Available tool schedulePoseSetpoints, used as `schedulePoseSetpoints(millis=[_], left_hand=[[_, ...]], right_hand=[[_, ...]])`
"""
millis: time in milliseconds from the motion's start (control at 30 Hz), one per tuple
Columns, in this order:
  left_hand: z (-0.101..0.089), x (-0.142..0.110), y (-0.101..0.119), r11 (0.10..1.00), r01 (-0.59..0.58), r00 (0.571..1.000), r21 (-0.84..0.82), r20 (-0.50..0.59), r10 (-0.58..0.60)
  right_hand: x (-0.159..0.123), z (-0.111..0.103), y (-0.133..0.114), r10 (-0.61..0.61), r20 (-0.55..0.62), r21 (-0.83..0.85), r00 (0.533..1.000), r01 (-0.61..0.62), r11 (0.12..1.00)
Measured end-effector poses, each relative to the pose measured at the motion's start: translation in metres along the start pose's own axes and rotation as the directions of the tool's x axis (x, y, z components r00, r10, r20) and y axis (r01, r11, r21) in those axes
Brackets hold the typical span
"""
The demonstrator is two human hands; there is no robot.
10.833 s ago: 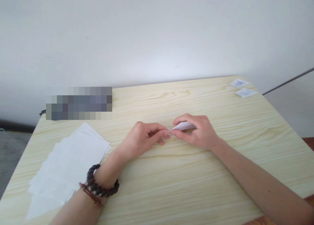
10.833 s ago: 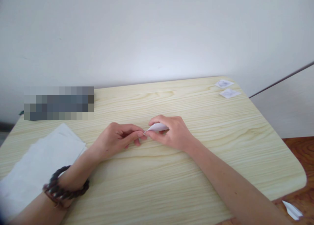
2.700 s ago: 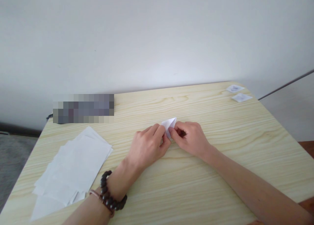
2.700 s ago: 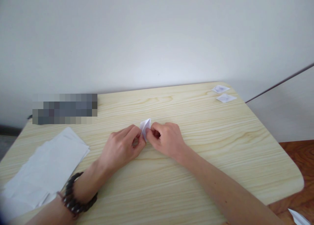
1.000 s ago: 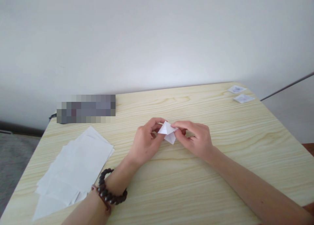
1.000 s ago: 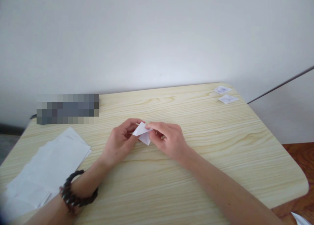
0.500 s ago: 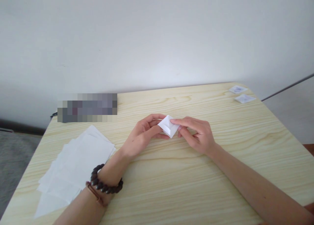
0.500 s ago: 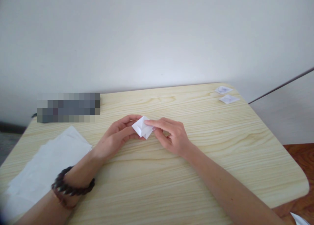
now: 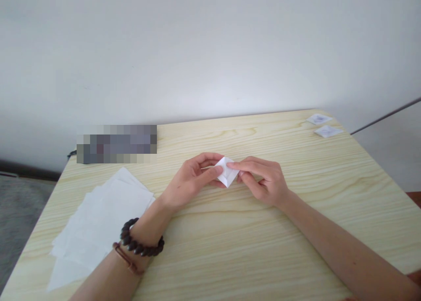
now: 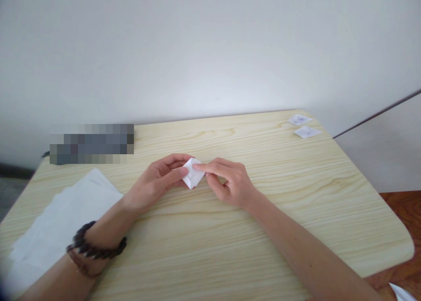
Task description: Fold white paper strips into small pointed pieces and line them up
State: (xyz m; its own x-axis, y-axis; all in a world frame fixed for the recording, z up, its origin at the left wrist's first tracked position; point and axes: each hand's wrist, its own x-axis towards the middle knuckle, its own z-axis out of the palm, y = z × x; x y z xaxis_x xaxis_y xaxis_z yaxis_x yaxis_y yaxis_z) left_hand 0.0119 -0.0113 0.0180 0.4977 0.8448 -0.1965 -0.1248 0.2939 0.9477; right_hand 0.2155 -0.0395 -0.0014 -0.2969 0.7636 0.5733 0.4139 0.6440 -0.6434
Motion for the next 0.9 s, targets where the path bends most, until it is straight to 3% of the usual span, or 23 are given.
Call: schedulePoseSetpoints(millis=[233,367,667,900], left_hand=[[0.0004,0.0026,-0.0036,0.999,-0.02,1.0,0.042,-0.009,0.02],[0.0006,0.0033,-0.0038,1.0,-0.02,1.0,0.023,-0.018,0.02],[0.0029,0.0034,-0.0041,1.0,0.004,0.999,0.028,-0.048,-0.003],[0.002,0.0038,-0.0071,0.998,0.005,0.998,0.056,-0.064,-0.001]], right_hand=[[0.0043,-0.0011,-0.0025,0.044,0.013,0.039,0.999,-0.045,0.998],[0.0041,0.0004,-0.0029,0.137,-0.01,0.007,0.991,-0.137,0.991],[0.0022,0.002,0.0011,0.283,0.006,0.118,0.959,-0.282,0.952],[0.0038,0.0001,0.0034,0.415,0.142,0.337,0.899,-0.438,0.833]])
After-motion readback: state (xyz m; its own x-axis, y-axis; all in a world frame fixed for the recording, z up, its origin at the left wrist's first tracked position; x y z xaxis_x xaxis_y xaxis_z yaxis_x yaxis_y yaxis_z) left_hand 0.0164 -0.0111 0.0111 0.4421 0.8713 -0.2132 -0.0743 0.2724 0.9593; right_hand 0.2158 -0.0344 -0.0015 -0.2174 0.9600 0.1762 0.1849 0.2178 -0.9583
